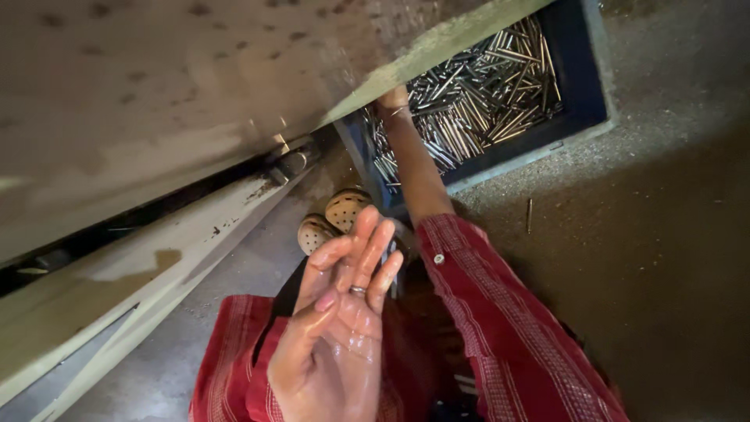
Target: The person sits on the floor and repeatedly scoops small metal pins from a tray, transfers them between hands, and returns them to the tray. The person also picks up a single pin and rubs it between fingers.
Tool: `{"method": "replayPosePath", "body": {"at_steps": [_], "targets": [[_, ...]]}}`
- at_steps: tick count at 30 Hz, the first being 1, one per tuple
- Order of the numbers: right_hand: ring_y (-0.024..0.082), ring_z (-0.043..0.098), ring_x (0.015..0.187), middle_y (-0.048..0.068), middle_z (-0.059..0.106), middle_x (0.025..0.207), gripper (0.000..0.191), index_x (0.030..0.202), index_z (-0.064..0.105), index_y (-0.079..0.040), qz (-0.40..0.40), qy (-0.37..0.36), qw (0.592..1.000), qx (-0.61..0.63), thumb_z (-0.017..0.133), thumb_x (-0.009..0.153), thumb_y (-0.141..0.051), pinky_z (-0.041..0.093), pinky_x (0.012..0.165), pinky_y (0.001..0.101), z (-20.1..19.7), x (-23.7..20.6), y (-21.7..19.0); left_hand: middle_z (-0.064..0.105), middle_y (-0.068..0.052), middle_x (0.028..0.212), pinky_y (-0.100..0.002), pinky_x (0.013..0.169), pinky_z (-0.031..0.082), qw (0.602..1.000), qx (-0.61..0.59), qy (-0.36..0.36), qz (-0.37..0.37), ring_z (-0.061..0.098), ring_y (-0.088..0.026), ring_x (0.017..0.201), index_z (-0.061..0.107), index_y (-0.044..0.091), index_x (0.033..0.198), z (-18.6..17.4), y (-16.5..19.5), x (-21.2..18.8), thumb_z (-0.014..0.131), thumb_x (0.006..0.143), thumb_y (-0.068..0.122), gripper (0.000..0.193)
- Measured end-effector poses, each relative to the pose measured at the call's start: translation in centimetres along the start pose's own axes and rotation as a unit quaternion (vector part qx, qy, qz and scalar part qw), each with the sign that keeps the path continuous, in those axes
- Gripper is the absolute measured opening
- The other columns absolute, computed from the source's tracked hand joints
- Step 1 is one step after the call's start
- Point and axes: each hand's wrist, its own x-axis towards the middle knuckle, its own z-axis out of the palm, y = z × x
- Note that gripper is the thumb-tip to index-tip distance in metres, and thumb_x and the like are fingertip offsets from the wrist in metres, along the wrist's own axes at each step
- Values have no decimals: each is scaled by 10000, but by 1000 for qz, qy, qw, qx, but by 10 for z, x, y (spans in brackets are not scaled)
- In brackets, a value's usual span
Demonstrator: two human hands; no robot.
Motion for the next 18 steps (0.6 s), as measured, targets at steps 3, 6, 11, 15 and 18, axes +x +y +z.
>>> {"method": "replayPosePath", "body": {"at_steps": [3, 6, 11, 15, 18], "targets": [[318, 592, 1212, 119, 678, 1264, 386, 1218, 707, -132, 0, -25, 1000, -13, 515, 969, -355, 412, 1064, 522, -9, -4, 4, 391, -297, 1637, -551, 1290, 231, 1000, -2, 2, 2, 334, -451, 1570, 545, -18, 1325, 1, 0, 0, 597, 936, 155, 429], [297, 497, 1341, 106, 587, 1419, 478, 1345, 620, -115, 27, -4, 1000, 11, 462, 970, -366, 345, 1139, 492, -18, -6, 11, 404, -288, 1613, -557, 1281, 256, 1000, -7, -5, 1, 348, -464, 1550, 567, -14, 1321, 4, -1, 1, 599, 943, 155, 416], [329, 392, 1467, 134, 494, 1566, 456, 1482, 553, -100, -31, -40, 996, 69, 476, 1068, -275, 275, 1218, 500, -26, -17, 24, 444, -230, 1579, -535, 1266, 289, 1000, 8, 1, 6, 386, -428, 1529, 582, -2, 1295, 12, 1, 0, 588, 955, 153, 374], [302, 608, 1237, 137, 661, 1334, 535, 1329, 649, -112, -98, 0, 995, -4, 616, 831, -306, 431, 1054, 477, -43, -38, 42, 467, -220, 1578, -526, 1250, 311, 1000, 19, -10, 1, 415, -407, 1510, 577, 13, 1285, 26, 0, 1, 572, 964, 158, 351], [321, 725, 975, 172, 740, 1093, 376, 1211, 704, -78, -135, -20, 986, 100, 716, 901, -290, 534, 973, 500, -71, -60, 51, 498, -226, 1548, -514, 1223, 336, 1000, 19, -3, 0, 447, -407, 1477, 579, 20, 1281, 34, -6, 2, 556, 964, 157, 346]]}}
